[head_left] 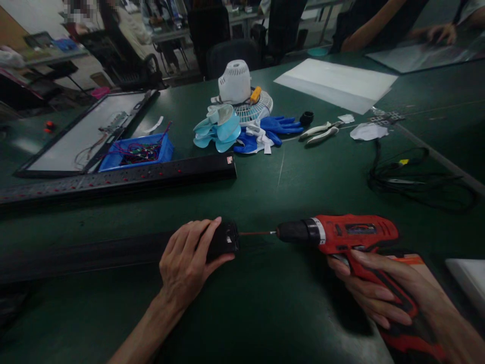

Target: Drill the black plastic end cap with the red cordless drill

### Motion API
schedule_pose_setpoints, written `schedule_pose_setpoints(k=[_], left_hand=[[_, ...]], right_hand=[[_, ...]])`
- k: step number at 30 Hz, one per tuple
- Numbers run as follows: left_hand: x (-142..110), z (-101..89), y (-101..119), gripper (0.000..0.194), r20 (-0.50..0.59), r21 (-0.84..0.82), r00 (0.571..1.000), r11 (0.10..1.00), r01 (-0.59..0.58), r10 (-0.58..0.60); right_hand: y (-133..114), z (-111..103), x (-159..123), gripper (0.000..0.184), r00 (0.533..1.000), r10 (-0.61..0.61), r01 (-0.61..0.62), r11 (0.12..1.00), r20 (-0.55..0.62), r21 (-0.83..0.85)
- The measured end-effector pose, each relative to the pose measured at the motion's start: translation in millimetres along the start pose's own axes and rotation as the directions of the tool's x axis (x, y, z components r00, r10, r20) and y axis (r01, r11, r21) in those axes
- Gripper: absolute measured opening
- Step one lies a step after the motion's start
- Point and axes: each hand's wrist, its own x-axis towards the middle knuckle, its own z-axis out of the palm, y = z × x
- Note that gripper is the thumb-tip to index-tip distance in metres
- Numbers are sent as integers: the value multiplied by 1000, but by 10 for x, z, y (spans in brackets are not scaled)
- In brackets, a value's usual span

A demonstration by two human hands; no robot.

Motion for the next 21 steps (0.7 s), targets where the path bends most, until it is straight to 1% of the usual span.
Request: schedule_pose_setpoints(k=[7,10,13,15,17,19,21], left_hand=[[-25,-19,0,67,40,-16,999,1000,18,-17],[-1,-74,32,75,69,-97,997,994,44,-38],[93,-145,83,82,132,-198,988,975,100,-74],[178,-176,107,78,198,-234,975,961,151,-105],[254,-184,105,70,268,-278,957,943,183,-106],[299,-172,74,64,323,-334,943,923,192,-79],[314,-151,27,62,352,-378,935,908,181,-40]], right_hand=[[-5,42,-3,31,999,-52,53,998,5,-33],[6,5,-2,37,998,-50,51,999,31,-16],[24,-42,17,42,998,-62,62,998,28,19],[37,-61,35,43,998,-66,66,997,13,28],[46,-67,49,41,996,-82,82,996,20,26],[49,-63,55,38,996,-78,77,997,31,7],[44,-56,53,36,999,-30,30,999,38,-14]])
